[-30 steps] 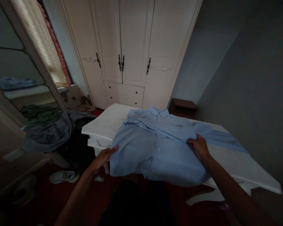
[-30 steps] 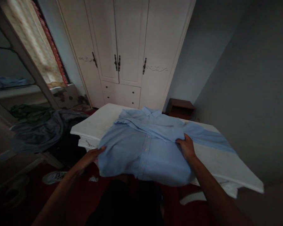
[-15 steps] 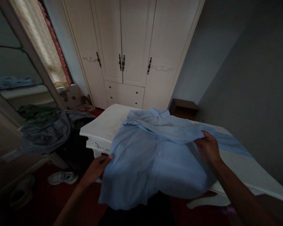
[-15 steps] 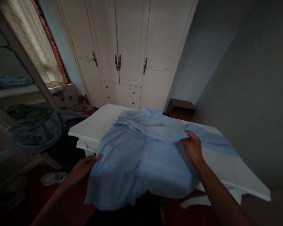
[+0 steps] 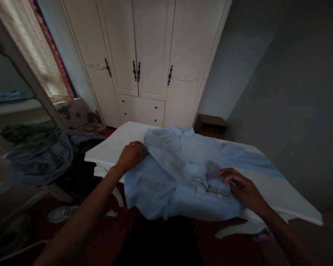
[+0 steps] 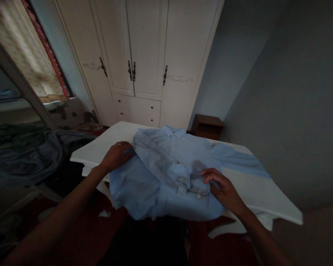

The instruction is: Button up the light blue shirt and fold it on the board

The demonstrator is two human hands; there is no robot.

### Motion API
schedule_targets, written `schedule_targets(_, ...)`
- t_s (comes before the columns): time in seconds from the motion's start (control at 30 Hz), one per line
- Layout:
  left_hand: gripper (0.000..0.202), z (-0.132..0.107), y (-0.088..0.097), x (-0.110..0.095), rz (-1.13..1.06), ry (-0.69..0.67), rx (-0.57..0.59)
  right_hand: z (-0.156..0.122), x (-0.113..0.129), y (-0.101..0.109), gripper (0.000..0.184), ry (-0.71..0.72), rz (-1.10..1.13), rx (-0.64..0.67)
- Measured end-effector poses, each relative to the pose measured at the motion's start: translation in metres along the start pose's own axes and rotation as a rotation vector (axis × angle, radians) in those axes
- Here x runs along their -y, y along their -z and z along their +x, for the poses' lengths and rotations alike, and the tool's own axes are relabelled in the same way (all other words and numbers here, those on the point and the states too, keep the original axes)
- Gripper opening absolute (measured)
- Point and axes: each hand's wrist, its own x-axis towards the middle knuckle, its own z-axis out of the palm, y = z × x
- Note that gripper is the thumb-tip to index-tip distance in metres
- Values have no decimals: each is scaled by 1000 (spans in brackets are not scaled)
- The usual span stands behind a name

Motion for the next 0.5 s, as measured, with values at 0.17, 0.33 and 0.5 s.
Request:
schedule_targets(0.17, 37, 12, -6, 17, 12, -81, 65, -9, -3, 5, 20, -41, -70, 116)
schedule_targets(0.33, 48, 14, -9, 26, 80, -83, -16, 13, 8, -15, 24, -188, -81, 99)
schedule_targets(0.5, 39, 15, -10, 29, -173, 71, -41, 85, 13, -64, 29, -127, -26, 184)
